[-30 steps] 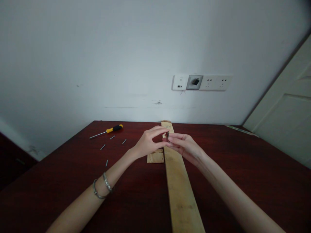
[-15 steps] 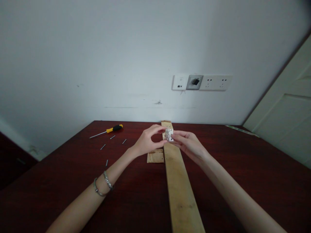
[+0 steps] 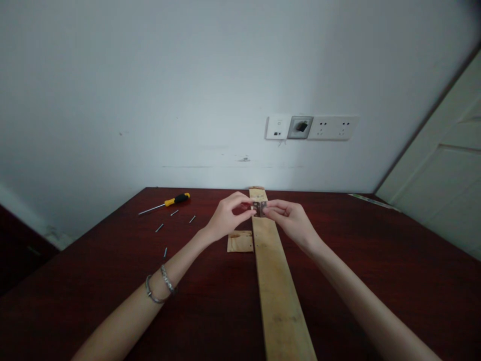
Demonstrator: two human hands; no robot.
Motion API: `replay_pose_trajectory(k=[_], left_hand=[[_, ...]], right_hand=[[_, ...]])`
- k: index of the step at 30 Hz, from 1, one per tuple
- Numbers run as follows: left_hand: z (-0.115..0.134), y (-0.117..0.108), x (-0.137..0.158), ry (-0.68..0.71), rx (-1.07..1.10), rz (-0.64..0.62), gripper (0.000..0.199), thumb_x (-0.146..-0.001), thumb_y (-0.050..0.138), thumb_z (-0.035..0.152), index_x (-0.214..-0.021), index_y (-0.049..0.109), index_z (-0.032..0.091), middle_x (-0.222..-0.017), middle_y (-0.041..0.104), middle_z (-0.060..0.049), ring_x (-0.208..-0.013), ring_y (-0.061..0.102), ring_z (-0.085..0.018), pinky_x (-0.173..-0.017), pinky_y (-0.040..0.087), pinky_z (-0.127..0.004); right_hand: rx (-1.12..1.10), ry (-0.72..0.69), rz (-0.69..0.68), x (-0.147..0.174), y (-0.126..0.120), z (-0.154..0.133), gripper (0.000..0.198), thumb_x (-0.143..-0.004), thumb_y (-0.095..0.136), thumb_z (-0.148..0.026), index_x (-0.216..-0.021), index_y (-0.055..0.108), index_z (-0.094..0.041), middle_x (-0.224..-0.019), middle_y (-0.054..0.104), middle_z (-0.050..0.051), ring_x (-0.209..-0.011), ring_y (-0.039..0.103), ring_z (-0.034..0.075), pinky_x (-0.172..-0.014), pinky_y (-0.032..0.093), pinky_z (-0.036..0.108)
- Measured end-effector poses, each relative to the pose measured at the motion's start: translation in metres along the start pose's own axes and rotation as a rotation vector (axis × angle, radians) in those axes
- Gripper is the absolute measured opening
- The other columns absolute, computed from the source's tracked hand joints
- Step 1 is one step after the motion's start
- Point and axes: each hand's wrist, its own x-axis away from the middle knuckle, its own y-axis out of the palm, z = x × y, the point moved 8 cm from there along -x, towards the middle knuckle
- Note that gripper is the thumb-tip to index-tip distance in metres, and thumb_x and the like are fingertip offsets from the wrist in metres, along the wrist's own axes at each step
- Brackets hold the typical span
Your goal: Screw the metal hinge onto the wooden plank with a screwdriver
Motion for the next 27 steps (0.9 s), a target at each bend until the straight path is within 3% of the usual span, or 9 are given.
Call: replay_pose_trajectory(k=[3,11,16,18,23,27], left_hand=[[0.008,-0.007,-0.002,0.057,-0.062,0.042,0.006,-0.083,0.065,0.018,-0.08,0.068,0.013,-0.084,0.064,-0.005,-0.081,0.061,-0.014,-0.076,0.053,-0.03],[0.01,-0.003,-0.003,0.042,-0.006,-0.014,0.008,-0.082,0.067,0.02,-0.082,0.069,0.013,-0.084,0.067,-0.006,-0.079,0.063,-0.014,-0.075,0.052,-0.029],[0.004,0.0,-0.001,-0.054,0.013,-0.042,0.013,-0.084,0.064,0.024,-0.082,0.07,0.013,-0.082,0.07,-0.007,-0.075,0.064,-0.014,-0.07,0.053,-0.027],[0.001,-0.001,-0.001,-0.104,0.021,-0.041,0.014,-0.083,0.064,0.025,-0.081,0.07,0.013,-0.081,0.071,-0.006,-0.073,0.065,-0.014,-0.068,0.053,-0.026],[-0.007,0.0,-0.002,-0.242,0.1,-0.033,0.012,-0.081,0.064,0.023,-0.079,0.068,0.012,-0.079,0.07,-0.005,-0.071,0.064,-0.013,-0.07,0.054,-0.026],[-0.016,0.004,-0.001,-0.344,0.161,-0.053,0.014,-0.08,0.064,0.025,-0.079,0.068,0.012,-0.079,0.07,-0.005,-0.071,0.064,-0.013,-0.072,0.053,-0.028]], right_hand=[[0.011,-0.019,-0.008,0.0,0.002,-0.002,0.028,-0.061,0.08,-0.043,-0.074,0.073,-0.019,-0.079,0.075,0.005,-0.078,0.07,0.02,-0.082,0.053,0.037],[0.085,-0.129,-0.016,0.003,0.004,-0.01,0.021,-0.07,0.074,-0.042,-0.077,0.074,-0.022,-0.088,0.076,0.005,-0.087,0.069,0.021,-0.088,0.052,0.039],[0.191,-0.3,0.016,0.006,0.002,-0.021,0.011,-0.075,0.071,-0.035,-0.079,0.076,-0.026,-0.094,0.073,0.005,-0.097,0.065,0.021,-0.093,0.05,0.039],[0.199,-0.304,0.004,0.007,0.003,-0.021,0.011,-0.075,0.071,-0.033,-0.083,0.076,-0.026,-0.095,0.072,0.005,-0.095,0.065,0.021,-0.09,0.052,0.038],[0.12,-0.228,-0.054,0.007,0.006,-0.008,0.047,-0.079,0.067,-0.026,-0.125,0.061,-0.027,-0.107,0.07,0.004,-0.094,0.066,0.017,-0.091,0.053,0.035],[0.216,-0.251,-0.13,0.007,0.011,-0.003,0.055,-0.08,0.065,-0.023,-0.133,0.054,-0.027,-0.12,0.065,0.006,-0.093,0.067,0.017,-0.089,0.054,0.035]])
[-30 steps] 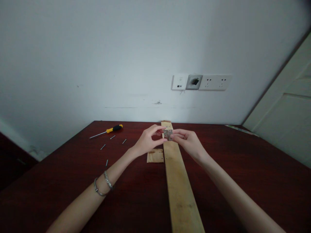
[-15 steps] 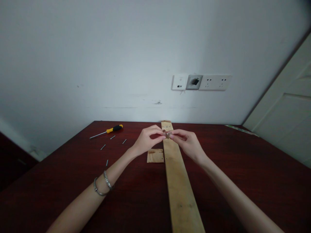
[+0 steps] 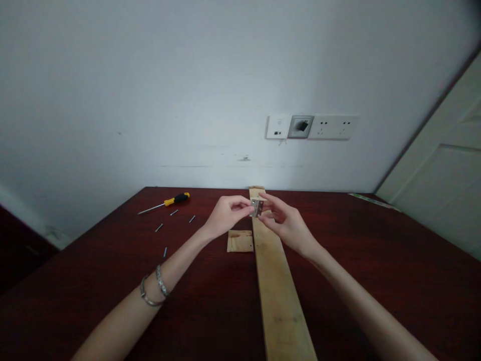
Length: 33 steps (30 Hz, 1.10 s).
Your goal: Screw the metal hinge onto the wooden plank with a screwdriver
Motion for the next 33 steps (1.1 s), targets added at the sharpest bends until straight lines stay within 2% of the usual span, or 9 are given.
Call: replay_pose_trajectory(k=[5,15,17,21,23,28,33], left_hand=[[-0.008,0.0,0.0,-0.085,0.096,-0.003,0.016,-0.077,0.068,0.028,-0.08,0.069,0.012,-0.077,0.07,-0.005,-0.069,0.063,-0.013,-0.069,0.052,-0.028],[-0.011,0.008,0.003,-0.199,0.336,-0.043,0.013,-0.074,0.072,0.022,-0.077,0.069,0.01,-0.069,0.066,-0.003,-0.061,0.057,-0.009,-0.062,0.048,-0.024],[-0.014,0.009,0.003,-0.21,0.369,-0.064,0.015,-0.074,0.072,0.022,-0.083,0.068,0.01,-0.072,0.066,-0.003,-0.062,0.057,-0.008,-0.062,0.048,-0.023],[-0.02,0.014,0.003,-0.216,0.396,-0.174,0.044,-0.074,0.072,0.018,-0.115,0.058,0.012,-0.078,0.064,-0.002,-0.066,0.059,-0.01,-0.063,0.049,-0.024],[-0.022,0.018,0.004,-0.189,0.375,-0.246,0.056,-0.071,0.074,0.015,-0.123,0.052,0.015,-0.081,0.063,-0.002,-0.07,0.06,-0.011,-0.065,0.05,-0.025],[-0.025,0.026,0.005,-0.13,0.269,-0.375,0.065,-0.069,0.074,0.011,-0.128,0.047,0.019,-0.086,0.056,0.001,-0.072,0.057,-0.009,-0.067,0.048,-0.025],[-0.033,0.019,0.006,-0.13,0.215,-0.318,0.062,-0.07,0.071,0.01,-0.127,0.047,0.016,-0.084,0.053,0.003,-0.074,0.056,-0.008,-0.072,0.047,-0.027]], right_hand=[[0.242,-0.154,-0.011,0.0,0.0,-0.011,0.052,-0.076,0.07,-0.026,-0.127,0.058,-0.028,-0.124,0.063,0.007,-0.11,0.06,0.023,-0.09,0.053,0.04],[0.483,-0.347,0.045,0.005,-0.004,-0.024,0.041,-0.079,0.069,-0.029,-0.119,0.058,-0.025,-0.112,0.064,0.009,-0.107,0.058,0.024,-0.093,0.049,0.043],[0.518,-0.376,0.036,0.006,-0.004,-0.026,0.041,-0.079,0.07,-0.03,-0.118,0.058,-0.024,-0.113,0.063,0.01,-0.109,0.056,0.025,-0.095,0.048,0.043],[0.578,-0.387,-0.013,0.005,-0.002,-0.029,0.039,-0.08,0.069,-0.029,-0.116,0.059,-0.021,-0.111,0.063,0.011,-0.106,0.057,0.026,-0.093,0.049,0.043],[0.606,-0.372,-0.041,0.004,-0.002,-0.029,0.037,-0.08,0.067,-0.027,-0.116,0.06,-0.02,-0.107,0.065,0.011,-0.102,0.059,0.026,-0.089,0.051,0.043],[0.632,-0.347,-0.09,0.002,0.0,-0.027,0.038,-0.079,0.068,-0.022,-0.116,0.061,-0.017,-0.105,0.066,0.013,-0.102,0.06,0.026,-0.087,0.052,0.043],[0.678,-0.341,-0.127,0.0,0.007,-0.023,0.04,-0.079,0.068,-0.019,-0.118,0.059,-0.015,-0.109,0.065,0.014,-0.106,0.059,0.027,-0.09,0.052,0.044]])
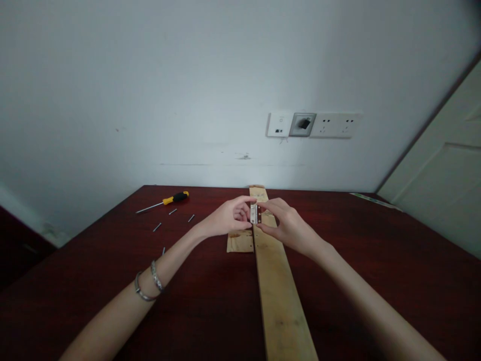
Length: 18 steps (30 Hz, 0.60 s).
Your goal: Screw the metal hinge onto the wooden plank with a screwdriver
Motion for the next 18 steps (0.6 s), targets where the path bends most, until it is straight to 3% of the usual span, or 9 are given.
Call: replay_pose_trajectory(k=[11,18], left_hand=[[-0.016,-0.004,0.005,-0.016,-0.02,0.05,0.058,-0.071,0.068,0.015,-0.127,0.051,0.01,-0.086,0.056,-0.001,-0.078,0.056,-0.01,-0.078,0.048,-0.031],[-0.019,0.002,0.006,-0.018,-0.034,0.018,0.054,-0.071,0.069,0.017,-0.123,0.056,0.01,-0.084,0.056,-0.001,-0.077,0.055,-0.011,-0.076,0.049,-0.03]], right_hand=[[0.021,0.016,-0.039,-0.001,0.013,0.003,0.035,-0.077,0.071,-0.017,-0.11,0.061,-0.016,-0.103,0.066,0.01,-0.101,0.058,0.025,-0.089,0.051,0.041],[0.016,0.072,-0.095,0.002,0.018,0.008,0.04,-0.076,0.072,-0.019,-0.115,0.061,-0.015,-0.106,0.066,0.013,-0.104,0.058,0.026,-0.092,0.05,0.042]])
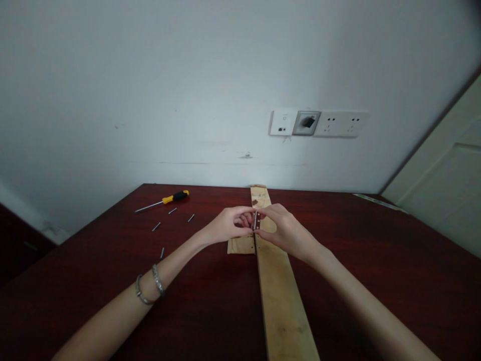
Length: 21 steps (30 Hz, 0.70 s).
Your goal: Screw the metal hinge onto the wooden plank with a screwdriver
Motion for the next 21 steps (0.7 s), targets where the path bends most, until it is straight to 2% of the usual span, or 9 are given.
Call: replay_pose_trajectory(k=[6,11,16,21], left_hand=[[0.003,0.0,0.0,0.075,-0.206,0.037,0.051,-0.074,0.069,0.021,-0.122,0.056,0.013,-0.088,0.057,-0.002,-0.078,0.055,-0.012,-0.075,0.051,-0.029],[0.009,-0.002,0.002,0.128,-0.354,0.049,0.045,-0.074,0.071,0.023,-0.117,0.058,0.015,-0.092,0.059,-0.003,-0.08,0.055,-0.013,-0.075,0.05,-0.028],[0.008,-0.003,0.002,0.118,-0.464,0.01,0.038,-0.074,0.074,0.026,-0.107,0.059,0.015,-0.092,0.058,-0.003,-0.081,0.055,-0.013,-0.076,0.047,-0.028],[-0.006,0.001,0.003,0.059,-0.529,-0.057,0.037,-0.072,0.076,0.031,-0.101,0.06,0.015,-0.095,0.056,-0.003,-0.084,0.054,-0.015,-0.077,0.046,-0.028]], right_hand=[[-0.013,-0.03,0.006,-0.001,-0.002,-0.002,0.035,-0.077,0.072,-0.019,-0.111,0.063,-0.017,-0.105,0.068,0.011,-0.103,0.06,0.025,-0.091,0.051,0.041],[-0.007,-0.046,-0.022,0.0,-0.001,-0.001,0.039,-0.076,0.073,-0.018,-0.113,0.061,-0.017,-0.107,0.069,0.011,-0.103,0.061,0.025,-0.091,0.051,0.041],[0.046,-0.031,-0.068,0.003,0.007,0.007,0.035,-0.075,0.074,-0.024,-0.108,0.062,-0.017,-0.11,0.067,0.011,-0.104,0.06,0.027,-0.09,0.05,0.045],[0.019,-0.024,-0.14,0.009,0.024,0.018,0.036,-0.072,0.076,-0.025,-0.104,0.063,-0.016,-0.11,0.065,0.011,-0.106,0.058,0.026,-0.092,0.048,0.044]])
